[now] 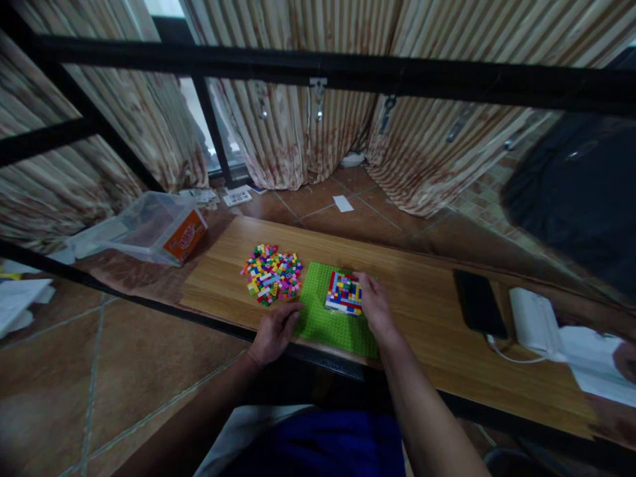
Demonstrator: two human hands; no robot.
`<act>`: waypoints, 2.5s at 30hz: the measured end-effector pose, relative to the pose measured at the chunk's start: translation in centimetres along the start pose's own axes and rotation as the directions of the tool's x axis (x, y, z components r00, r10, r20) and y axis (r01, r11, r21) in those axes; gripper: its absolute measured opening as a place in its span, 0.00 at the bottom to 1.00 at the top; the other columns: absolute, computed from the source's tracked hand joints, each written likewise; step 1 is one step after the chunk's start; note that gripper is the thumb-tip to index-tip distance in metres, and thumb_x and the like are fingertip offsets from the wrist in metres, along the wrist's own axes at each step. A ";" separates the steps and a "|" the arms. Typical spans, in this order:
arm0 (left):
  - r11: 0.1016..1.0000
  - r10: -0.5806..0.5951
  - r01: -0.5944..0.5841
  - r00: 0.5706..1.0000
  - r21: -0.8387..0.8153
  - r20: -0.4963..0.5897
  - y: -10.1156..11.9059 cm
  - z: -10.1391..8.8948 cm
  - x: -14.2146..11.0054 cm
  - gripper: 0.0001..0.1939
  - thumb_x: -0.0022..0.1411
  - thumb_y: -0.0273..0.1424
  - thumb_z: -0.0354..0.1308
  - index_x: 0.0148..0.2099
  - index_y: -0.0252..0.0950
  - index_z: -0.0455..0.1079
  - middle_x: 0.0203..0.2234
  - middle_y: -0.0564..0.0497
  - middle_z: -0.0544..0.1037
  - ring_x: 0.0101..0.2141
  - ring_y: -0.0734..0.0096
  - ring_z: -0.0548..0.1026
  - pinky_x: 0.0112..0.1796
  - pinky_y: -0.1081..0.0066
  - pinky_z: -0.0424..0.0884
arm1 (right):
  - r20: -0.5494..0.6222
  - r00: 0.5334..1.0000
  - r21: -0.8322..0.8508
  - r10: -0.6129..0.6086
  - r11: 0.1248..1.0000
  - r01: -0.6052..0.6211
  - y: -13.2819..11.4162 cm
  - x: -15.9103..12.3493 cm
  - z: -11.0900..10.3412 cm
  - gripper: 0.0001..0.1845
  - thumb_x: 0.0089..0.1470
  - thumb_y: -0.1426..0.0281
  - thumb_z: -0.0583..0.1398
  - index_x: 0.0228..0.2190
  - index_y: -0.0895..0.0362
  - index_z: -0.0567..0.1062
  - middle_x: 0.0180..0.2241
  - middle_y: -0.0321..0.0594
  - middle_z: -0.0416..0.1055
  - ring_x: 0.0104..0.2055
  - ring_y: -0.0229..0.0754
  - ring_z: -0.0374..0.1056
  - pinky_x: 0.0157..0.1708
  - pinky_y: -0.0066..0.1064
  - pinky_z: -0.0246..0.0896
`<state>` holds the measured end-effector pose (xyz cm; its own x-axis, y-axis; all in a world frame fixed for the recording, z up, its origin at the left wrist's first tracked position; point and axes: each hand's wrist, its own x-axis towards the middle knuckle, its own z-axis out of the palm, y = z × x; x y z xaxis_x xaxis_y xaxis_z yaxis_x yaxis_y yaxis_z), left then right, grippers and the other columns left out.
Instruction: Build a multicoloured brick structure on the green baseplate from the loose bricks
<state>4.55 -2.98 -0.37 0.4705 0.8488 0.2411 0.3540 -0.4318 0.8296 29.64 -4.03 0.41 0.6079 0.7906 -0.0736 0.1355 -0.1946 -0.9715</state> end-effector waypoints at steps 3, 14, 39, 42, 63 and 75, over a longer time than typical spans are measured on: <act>1.000 -0.013 0.013 1.000 0.005 0.013 0.1 -0.1 0.0 0.14 0.68 0.33 0.49 0.50 0.36 0.73 0.43 0.45 0.80 0.45 0.62 0.77 0.48 0.62 0.73 | 0.013 0.998 -0.092 -0.063 0.994 0.064 0.4 0.2 0.1 0.26 0.50 0.48 0.57 0.38 0.54 0.80 0.40 0.43 0.79 0.42 0.49 0.73 0.45 0.41 0.66; 1.000 -0.011 0.011 1.000 0.000 0.001 0.1 -0.2 0.0 0.13 0.67 0.33 0.50 0.49 0.36 0.73 0.41 0.45 0.80 0.42 0.63 0.78 0.45 0.64 0.74 | -0.048 0.980 -0.236 -0.195 0.955 0.178 0.8 -0.9 1.1 0.24 0.55 0.53 0.53 0.43 0.55 0.78 0.42 0.45 0.77 0.41 0.47 0.71 0.44 0.40 0.64; 1.000 0.021 -0.022 0.995 0.009 0.095 3.7 5.4 5.7 0.31 0.65 0.35 0.49 0.67 0.30 0.52 0.61 0.35 0.64 0.62 0.55 0.63 0.61 0.53 0.60 | -0.086 0.979 -0.181 -0.183 0.970 0.165 0.5 -1.4 0.8 0.24 0.52 0.55 0.57 0.46 0.56 0.75 0.43 0.46 0.76 0.43 0.48 0.71 0.47 0.43 0.65; 0.999 -0.040 0.041 0.997 -0.019 0.065 3.6 6.7 5.5 0.32 0.65 0.34 0.48 0.68 0.27 0.51 0.64 0.33 0.60 0.64 0.54 0.59 0.63 0.54 0.56 | -0.243 0.934 -0.237 -0.262 0.950 0.205 0.3 -1.8 1.0 0.22 0.49 0.56 0.61 0.41 0.57 0.77 0.41 0.47 0.75 0.42 0.48 0.70 0.46 0.43 0.65; 0.994 -0.087 0.088 0.996 -0.069 0.011 3.3 8.3 4.9 0.31 0.67 0.34 0.45 0.68 0.27 0.49 0.65 0.35 0.57 0.65 0.56 0.56 0.65 0.54 0.52 | -0.208 0.856 -0.377 -0.473 0.846 0.376 -0.8 -2.5 1.9 0.10 0.53 0.66 0.56 0.23 0.53 0.72 0.34 0.43 0.72 0.41 0.46 0.67 0.46 0.41 0.63; 0.991 -0.074 0.078 0.996 -0.107 0.042 3.0 7.8 5.1 0.40 0.60 0.37 0.56 0.69 0.30 0.45 0.66 0.35 0.56 0.66 0.51 0.54 0.64 0.49 0.53 | 0.000 0.923 -0.370 -0.384 0.858 0.357 -0.5 -3.0 1.6 0.29 0.63 0.54 0.44 0.50 0.56 0.74 0.56 0.49 0.67 0.65 0.49 0.52 0.63 0.53 0.46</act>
<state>14.33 -2.30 -0.58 0.4765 0.8649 0.1579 0.3007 -0.3292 0.8951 26.51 -5.42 0.74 0.5091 0.8046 0.3056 0.6229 -0.0994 -0.7760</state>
